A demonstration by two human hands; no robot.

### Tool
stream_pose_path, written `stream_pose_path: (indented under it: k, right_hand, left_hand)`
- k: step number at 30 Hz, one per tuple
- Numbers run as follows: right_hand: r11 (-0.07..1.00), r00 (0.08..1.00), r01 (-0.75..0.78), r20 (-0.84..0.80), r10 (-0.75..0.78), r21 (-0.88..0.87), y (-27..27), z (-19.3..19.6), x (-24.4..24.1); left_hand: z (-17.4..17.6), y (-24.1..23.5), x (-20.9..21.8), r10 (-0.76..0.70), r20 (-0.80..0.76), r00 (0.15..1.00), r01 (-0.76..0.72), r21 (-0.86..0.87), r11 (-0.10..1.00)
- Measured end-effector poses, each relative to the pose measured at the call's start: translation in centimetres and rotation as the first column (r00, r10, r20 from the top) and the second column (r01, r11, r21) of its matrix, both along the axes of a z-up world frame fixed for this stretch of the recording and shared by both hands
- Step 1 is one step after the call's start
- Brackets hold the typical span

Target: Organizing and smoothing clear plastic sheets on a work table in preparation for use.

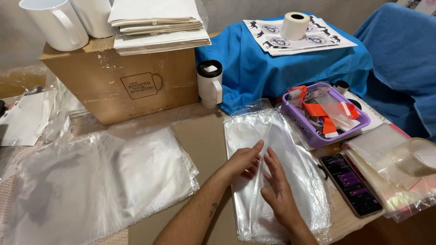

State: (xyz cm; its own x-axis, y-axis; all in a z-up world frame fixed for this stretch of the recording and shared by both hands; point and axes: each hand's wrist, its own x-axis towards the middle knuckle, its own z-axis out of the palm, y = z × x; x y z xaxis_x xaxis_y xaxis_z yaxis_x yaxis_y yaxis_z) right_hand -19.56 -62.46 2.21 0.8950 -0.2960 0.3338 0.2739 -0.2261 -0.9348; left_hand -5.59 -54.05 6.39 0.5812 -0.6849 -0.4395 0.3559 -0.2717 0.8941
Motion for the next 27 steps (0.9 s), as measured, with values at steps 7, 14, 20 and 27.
stream_pose_path:
  k: [7, 14, 20, 27]
  right_hand:
    - [0.872, 0.930, 0.334, -0.275, -0.244, 0.357, -0.9, -0.9, 1.0]
    - [0.887, 0.907, 0.356, -0.338, -0.252, 0.295, -1.0, -1.1, 1.0]
    - [0.891, 0.935, 0.317, -0.267, -0.235, 0.326, 2.2, 1.7, 0.4]
    - [0.833, 0.936, 0.238, -0.112, -0.334, -0.499, 4.4, -1.8, 2.5]
  left_hand:
    - [-6.8, -1.8, 1.3, -0.047, 0.373, 0.927, 0.028, 0.057, 0.998]
    - [-5.6, 0.6, 1.1, 0.033, 0.089, 0.996, -0.028, -0.048, 0.998]
    - [0.8, 3.2, -0.8, -0.131, 0.003, 0.991, 0.131, 0.000, 0.991]
    - [4.1, 4.3, 2.0, 0.054, 0.144, 0.988, -0.088, 0.242, 0.966]
